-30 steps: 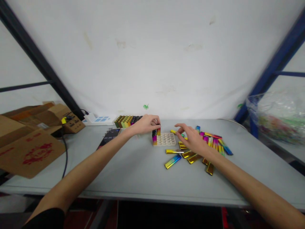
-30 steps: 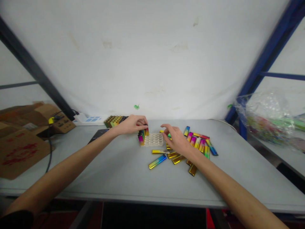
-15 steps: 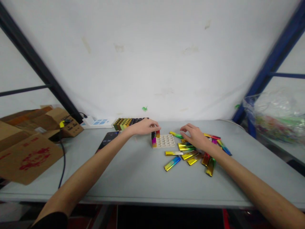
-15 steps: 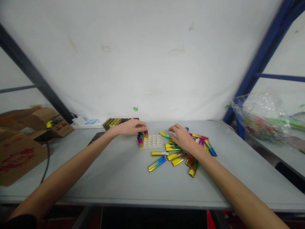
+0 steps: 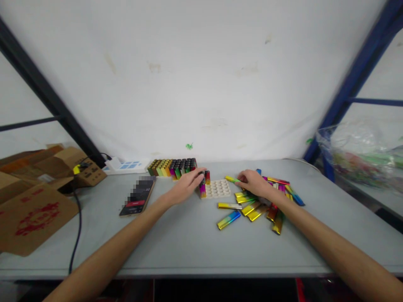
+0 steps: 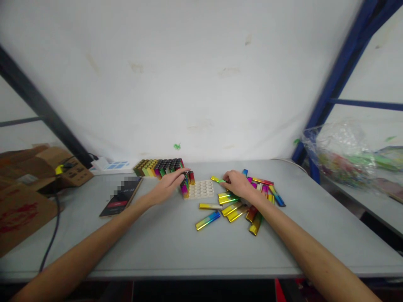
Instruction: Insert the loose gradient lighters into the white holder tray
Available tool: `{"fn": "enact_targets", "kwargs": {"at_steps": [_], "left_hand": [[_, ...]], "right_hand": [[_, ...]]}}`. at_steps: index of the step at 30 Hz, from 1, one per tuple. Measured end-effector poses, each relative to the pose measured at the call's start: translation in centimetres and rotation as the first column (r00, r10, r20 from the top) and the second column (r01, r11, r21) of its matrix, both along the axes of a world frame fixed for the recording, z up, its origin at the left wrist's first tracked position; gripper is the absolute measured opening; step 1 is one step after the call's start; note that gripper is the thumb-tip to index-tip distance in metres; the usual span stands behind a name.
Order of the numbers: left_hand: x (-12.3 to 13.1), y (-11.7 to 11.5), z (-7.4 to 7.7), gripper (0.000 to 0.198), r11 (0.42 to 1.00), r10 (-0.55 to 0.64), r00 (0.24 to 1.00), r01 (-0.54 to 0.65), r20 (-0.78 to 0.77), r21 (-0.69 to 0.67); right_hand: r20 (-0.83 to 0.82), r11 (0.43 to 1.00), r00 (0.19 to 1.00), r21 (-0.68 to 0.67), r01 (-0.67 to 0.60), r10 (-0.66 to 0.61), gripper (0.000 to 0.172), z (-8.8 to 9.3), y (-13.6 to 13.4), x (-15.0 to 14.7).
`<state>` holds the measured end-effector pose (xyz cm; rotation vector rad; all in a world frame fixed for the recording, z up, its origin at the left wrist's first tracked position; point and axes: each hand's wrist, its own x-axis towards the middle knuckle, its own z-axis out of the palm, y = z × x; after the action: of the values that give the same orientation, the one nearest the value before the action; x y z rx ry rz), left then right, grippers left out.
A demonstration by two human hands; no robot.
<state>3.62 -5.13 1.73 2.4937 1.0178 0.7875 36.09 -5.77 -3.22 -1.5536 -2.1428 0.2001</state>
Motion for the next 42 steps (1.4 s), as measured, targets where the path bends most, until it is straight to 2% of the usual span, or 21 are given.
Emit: {"fn": "enact_targets", "kwargs": {"at_steps": [2,6,10,15,18,20,25,27,29,31,35,39,42], "left_hand": [[-0.3,-0.4,-1.0,0.058,0.999,-0.028,0.999,0.028,-0.034,-0.015],[-0.5,-0.7,-2.4,0.088,0.998,-0.063,0.997,0.063,-0.040,0.003],[-0.4,-0.3,-2.8,0.089,0.998,-0.064,0.998,0.063,-0.026,-0.027],[-0.3,-0.2,-2.3,0.089,0.997,-0.066,0.997,0.064,-0.035,-0.042],[-0.3,-0.3,-2.1,0.088,0.997,-0.074,0.997,0.073,-0.028,-0.036],[-0.3,-0.3,-2.2,0.088,0.996,-0.078,0.997,0.077,-0.022,-0.038],[-0.3,-0.1,-2.6,0.089,0.997,-0.077,0.997,0.077,-0.011,-0.029],[-0.3,0.0,-2.8,0.088,0.996,-0.084,0.996,0.084,-0.008,-0.021],[-0.3,0.0,-2.9,0.088,0.996,-0.087,0.996,0.087,-0.009,-0.021],[-0.3,0.0,-2.9,0.088,0.996,-0.089,0.996,0.088,-0.015,-0.027],[-0.4,0.0,-2.8,0.089,0.996,-0.086,0.996,0.085,-0.027,-0.032],[-0.4,0.0,-2.9,0.090,0.996,-0.090,0.996,0.089,-0.016,-0.027],[-0.4,-0.1,-2.8,0.090,0.996,-0.087,0.996,0.087,-0.007,-0.025]], "right_hand": [[-0.051,0.999,0.999,0.051,0.018,-0.015,0.018,-0.1,-0.3,0.2],[-0.233,0.997,0.972,0.062,0.038,-0.022,0.017,0.3,-0.7,0.4],[-0.438,0.999,0.899,0.031,0.027,-0.011,0.032,1.2,-0.7,0.1],[-0.709,0.997,0.704,-0.013,-0.081,0.048,0.040,2.2,-1.4,-0.8],[-0.843,0.974,0.535,-0.076,-0.215,0.053,0.039,2.5,-2.1,-1.6],[-0.876,0.952,0.478,-0.087,-0.292,0.066,0.039,2.5,-2.6,-2.2],[-0.861,0.941,0.496,-0.067,-0.331,0.113,0.038,2.7,-3.4,-3.5],[-0.878,0.933,0.471,-0.094,-0.348,0.087,0.039,2.8,-3.7,-3.9],[-0.874,0.934,0.483,-0.132,-0.332,0.049,0.040,2.9,-3.8,-4.2],[-0.826,0.952,0.563,-0.148,-0.269,0.030,0.043,2.9,-4.0,-4.2],[-0.670,0.992,0.742,-0.079,-0.103,0.023,0.056,2.8,-4.3,-4.1],[-0.618,0.993,0.785,-0.053,-0.110,0.054,0.055,3.2,-4.7,-4.2],[-0.603,0.994,0.797,-0.068,-0.085,0.028,0.053,3.3,-4.8,-4.2]]}}
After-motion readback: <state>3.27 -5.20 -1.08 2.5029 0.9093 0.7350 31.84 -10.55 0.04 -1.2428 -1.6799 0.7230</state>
